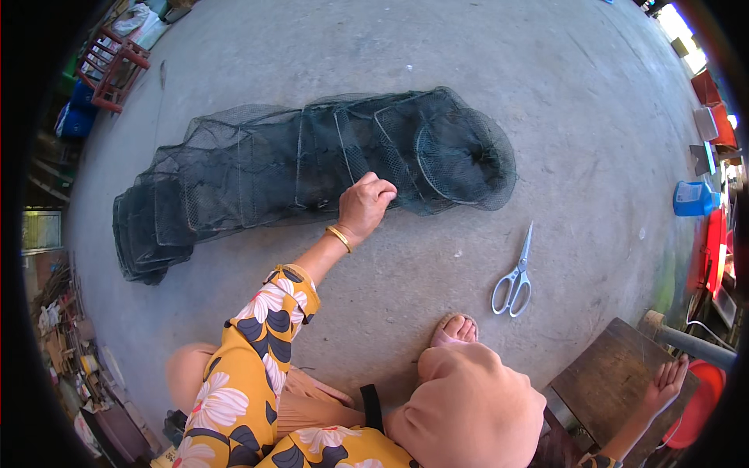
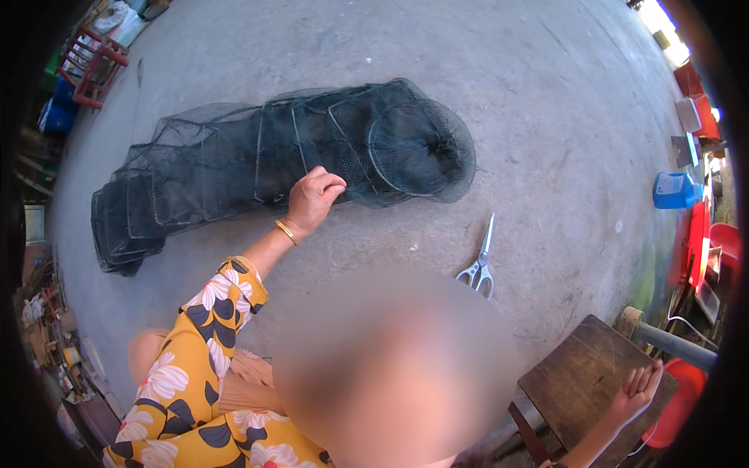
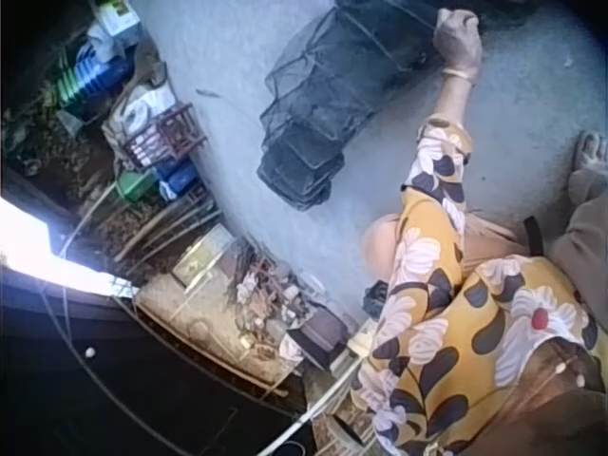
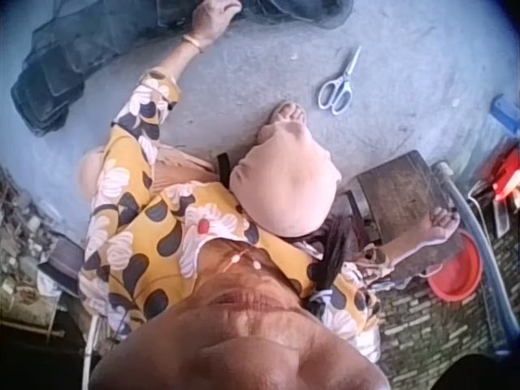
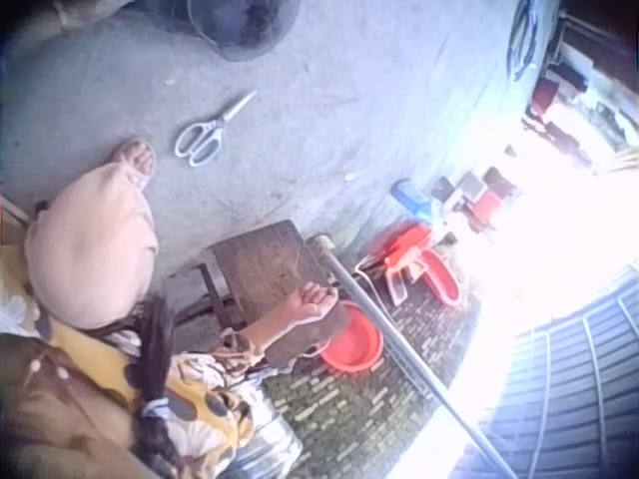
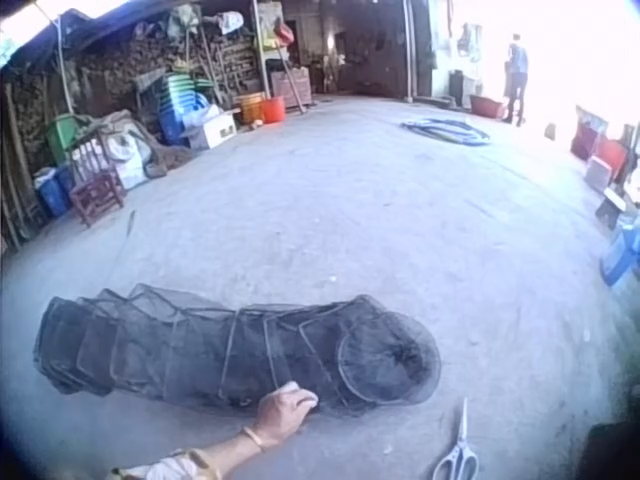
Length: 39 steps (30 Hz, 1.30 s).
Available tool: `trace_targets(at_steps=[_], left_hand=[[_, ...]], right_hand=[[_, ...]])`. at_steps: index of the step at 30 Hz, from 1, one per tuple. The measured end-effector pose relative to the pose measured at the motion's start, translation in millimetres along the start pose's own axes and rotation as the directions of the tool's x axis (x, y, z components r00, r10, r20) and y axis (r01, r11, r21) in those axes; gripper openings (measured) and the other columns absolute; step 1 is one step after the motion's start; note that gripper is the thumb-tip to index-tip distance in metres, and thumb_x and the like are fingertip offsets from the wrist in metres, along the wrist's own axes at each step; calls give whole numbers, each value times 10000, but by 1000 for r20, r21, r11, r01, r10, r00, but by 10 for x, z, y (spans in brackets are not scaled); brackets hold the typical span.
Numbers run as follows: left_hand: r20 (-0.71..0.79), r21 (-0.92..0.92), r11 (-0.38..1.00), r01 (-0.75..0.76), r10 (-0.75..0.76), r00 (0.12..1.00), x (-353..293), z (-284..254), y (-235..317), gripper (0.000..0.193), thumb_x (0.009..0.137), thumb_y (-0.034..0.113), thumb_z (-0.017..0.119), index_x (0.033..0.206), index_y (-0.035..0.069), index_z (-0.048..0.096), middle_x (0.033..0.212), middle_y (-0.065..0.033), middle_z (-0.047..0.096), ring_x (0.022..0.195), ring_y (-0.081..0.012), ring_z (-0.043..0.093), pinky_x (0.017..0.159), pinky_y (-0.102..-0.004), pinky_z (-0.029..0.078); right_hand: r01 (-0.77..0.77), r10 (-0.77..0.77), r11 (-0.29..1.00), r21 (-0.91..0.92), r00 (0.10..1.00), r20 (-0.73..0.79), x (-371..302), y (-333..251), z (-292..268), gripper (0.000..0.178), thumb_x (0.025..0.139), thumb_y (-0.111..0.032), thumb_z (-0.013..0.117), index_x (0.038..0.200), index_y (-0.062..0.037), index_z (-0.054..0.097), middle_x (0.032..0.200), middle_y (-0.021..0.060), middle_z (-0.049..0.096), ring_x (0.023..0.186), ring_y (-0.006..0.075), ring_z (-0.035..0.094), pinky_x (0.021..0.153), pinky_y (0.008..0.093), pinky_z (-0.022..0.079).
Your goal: Repairing or assembling a green mesh fish trap using scissors and string.
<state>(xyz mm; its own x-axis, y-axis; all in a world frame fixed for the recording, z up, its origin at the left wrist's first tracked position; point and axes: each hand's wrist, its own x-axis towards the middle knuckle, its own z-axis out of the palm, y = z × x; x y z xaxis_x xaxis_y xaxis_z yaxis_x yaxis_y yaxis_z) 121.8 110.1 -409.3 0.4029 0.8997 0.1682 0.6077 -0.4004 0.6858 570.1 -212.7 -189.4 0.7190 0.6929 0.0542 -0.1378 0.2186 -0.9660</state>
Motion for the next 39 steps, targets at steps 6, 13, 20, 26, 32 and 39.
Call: trace_targets(at_steps=[6, 13, 20, 26, 32, 39], left_hand=[[2, 46, 990, -132, 132, 991, 6, -90, 242, 20, 807, 101, 663, 820, 85, 661, 775, -61, 574, 694, -255, 616, 613, -368, 486], [32, 125, 986, -113, 109, 993, 51, -214, 237, 28, 809, 102, 664, 829, 83, 665, 771, -58, 569, 687, -251, 620, 603, -368, 488], [39, 103, 981, -162, 159, 987, 99, -82, 275, 47, 809, 105, 668, 850, 84, 659, 775, -59, 559, 672, -248, 621, 594, -367, 495], [56, 88, 969, -229, 224, 973, 54, -98, 296, 52, 803, 107, 677, 850, 93, 664, 770, -47, 559, 665, -239, 623, 562, -354, 495], [-11, 88, 942, -325, 327, 945, 44, -83, 195, 64, 773, 114, 701, 821, 102, 661, 755, -34, 555, 660, -242, 620, 554, -354, 499], [61, 91, 953, -288, 283, 957, -20, -152, 181, 221, 760, 62, 693, 955, 70, 589, 852, -89, 552, 738, -291, 615, 618, -382, 506]], right_hand=[[-96, 153, 844, -528, 986, 65, -233, 1025, 1551, 138, 972, -74, 382, 978, -22, 509, 601, -13, 423, 448, 68, 343, 393, 239, 311], [-127, 371, 732, -669, 898, 235, -244, 1945, 1640, 154, 911, -32, 459, 1048, -14, 526, 658, 26, 562, 512, 79, 502, 446, 221, 395], [-457, 669, 743, -489, 530, 521, -156, 2772, 3059, 207, 911, -65, 522, 1079, 53, 543, 674, 80, 617, 474, 94, 510, 439, 224, 398], [-487, 668, 742, -461, 597, 444, -342, 2669, 3111, 203, 919, -153, 521, 856, 16, 614, 606, 64, 598, 440, 86, 488, 407, 231, 352], [-74, 308, 894, -442, 818, 486, -482, 2568, 3368, 206, 813, -115, 519, 690, 19, 617, 571, 74, 572, 518, 116, 510, 498, 287, 405], [-357, 504, 845, -398, 778, 374, -306, 2643, 2991, 250, 848, -138, 545, 669, 17, 623, 534, 22, 511, 478, 78, 468, 463, 265, 364]])
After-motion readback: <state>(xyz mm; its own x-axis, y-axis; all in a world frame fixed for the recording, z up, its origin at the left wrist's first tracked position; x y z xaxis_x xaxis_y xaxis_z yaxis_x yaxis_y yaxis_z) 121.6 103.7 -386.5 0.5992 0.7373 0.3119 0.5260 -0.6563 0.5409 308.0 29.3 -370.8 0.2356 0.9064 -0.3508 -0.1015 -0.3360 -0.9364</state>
